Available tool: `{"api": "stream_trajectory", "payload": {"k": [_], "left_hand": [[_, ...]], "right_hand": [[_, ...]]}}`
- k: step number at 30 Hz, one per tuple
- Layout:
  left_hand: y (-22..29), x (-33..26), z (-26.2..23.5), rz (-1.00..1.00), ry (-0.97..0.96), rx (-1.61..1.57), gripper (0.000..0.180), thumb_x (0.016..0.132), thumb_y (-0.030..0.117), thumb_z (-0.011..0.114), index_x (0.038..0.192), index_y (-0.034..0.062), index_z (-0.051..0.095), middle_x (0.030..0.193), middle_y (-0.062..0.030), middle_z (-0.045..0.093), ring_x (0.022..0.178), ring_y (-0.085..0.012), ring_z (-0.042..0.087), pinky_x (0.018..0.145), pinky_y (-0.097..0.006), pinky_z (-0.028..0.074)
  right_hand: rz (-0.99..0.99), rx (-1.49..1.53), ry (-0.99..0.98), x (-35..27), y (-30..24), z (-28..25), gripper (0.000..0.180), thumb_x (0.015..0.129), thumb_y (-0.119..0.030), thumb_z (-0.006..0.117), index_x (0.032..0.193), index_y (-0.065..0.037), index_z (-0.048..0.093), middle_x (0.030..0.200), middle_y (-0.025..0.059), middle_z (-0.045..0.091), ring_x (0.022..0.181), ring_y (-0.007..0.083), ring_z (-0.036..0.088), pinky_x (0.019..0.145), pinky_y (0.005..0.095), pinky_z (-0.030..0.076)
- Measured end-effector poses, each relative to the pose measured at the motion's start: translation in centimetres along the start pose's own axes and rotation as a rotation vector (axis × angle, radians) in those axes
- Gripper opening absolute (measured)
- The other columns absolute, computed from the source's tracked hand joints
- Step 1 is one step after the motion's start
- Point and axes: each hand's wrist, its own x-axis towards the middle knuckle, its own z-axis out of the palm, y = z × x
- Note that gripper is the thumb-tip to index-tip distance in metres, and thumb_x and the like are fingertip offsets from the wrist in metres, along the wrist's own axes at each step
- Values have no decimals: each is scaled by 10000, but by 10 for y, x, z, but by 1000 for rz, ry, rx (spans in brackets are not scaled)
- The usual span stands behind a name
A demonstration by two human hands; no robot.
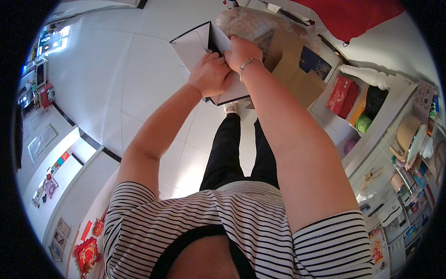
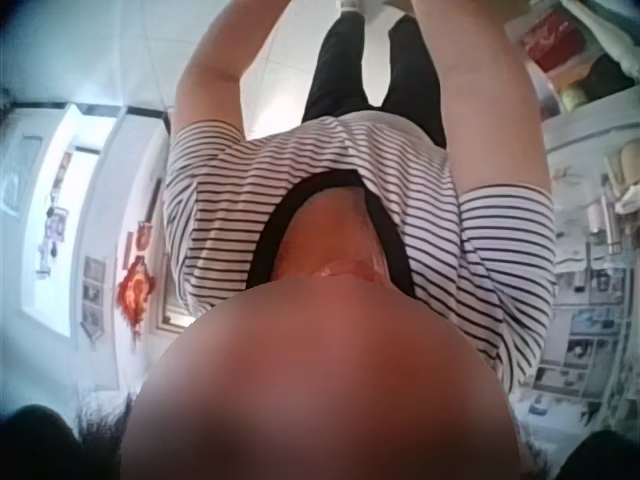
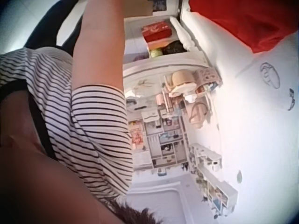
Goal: The person assembles a cardboard box by hand. They fold the flaps, tuck the tabs into slots, and secure the structure. The person then places a dark blue box labeled 'MILK DELUXE' inside the assembled container.
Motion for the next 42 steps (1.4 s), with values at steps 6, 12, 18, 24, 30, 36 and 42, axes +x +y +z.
{"api": "stream_trajectory", "payload": {"k": [6, 12, 18, 24, 30, 36, 42], "left_hand": [[1, 1, 0, 20, -2, 17, 186, 734, 231, 565, 838, 105, 653, 895, -37, 613, 909, -224, 541, 879, -351, 405], [1, 1, -1, 8, -17, 20, 194, 709, 220, 576, 830, 103, 670, 908, -16, 622, 935, -209, 539, 880, -340, 406], [-3, -1, 3, -1, 97, -54, 198, 693, 132, 574, 857, 84, 673, 918, -35, 617, 959, -235, 550, 917, -371, 425], [-14, -19, 2, -87, 216, -364, 255, 713, 81, 596, 961, 34, 632, 1093, -96, 585, 1077, -287, 505, 962, -408, 391], [-7, 1, -17, -690, 413, -28, 792, 738, 192, 708, 1374, -25, 289, 1469, -227, 213, 1363, -380, 211, 1073, -448, 274], [1, 25, -9, -1026, 238, 6, 1037, 714, 235, 730, 1458, -18, 53, 1515, -216, 96, 1426, -353, 24, 1127, -462, 167], [-8, 32, -12, -1008, 235, 57, 964, 731, 183, 675, 1459, -9, 72, 1490, -222, 155, 1409, -396, 62, 1119, -480, 159]], "right_hand": [[1, -13, -19, 2, -1, -4, 442, 865, -452, 540, 1101, -79, 560, 987, 160, 662, 938, 336, 631, 770, 440, 509], [-8, 2, 6, 1, -2, -4, 459, 873, -475, 523, 1080, -68, 562, 988, 163, 661, 937, 341, 630, 758, 445, 510], [-23, 35, 7, 4, 2, -1, 459, 875, -474, 520, 1080, -64, 559, 1001, 171, 655, 946, 343, 626, 773, 447, 505], [-10, 39, 17, -1, -4, -1, 448, 871, -465, 530, 1059, -59, 555, 993, 159, 657, 944, 338, 627, 774, 439, 506], [-4, 21, 14, 0, -6, 2, 437, 870, -452, 534, 1048, -54, 558, 990, 152, 659, 938, 327, 631, 768, 434, 510], [-24, 41, 22, -2, -7, 0, 427, 865, -427, 554, 1055, -45, 565, 970, 162, 658, 919, 335, 629, 752, 442, 506], [-17, 50, 27, -3, -12, 1, 411, 863, -409, 562, 1059, -48, 568, 982, 157, 658, 928, 333, 628, 769, 443, 500]]}}
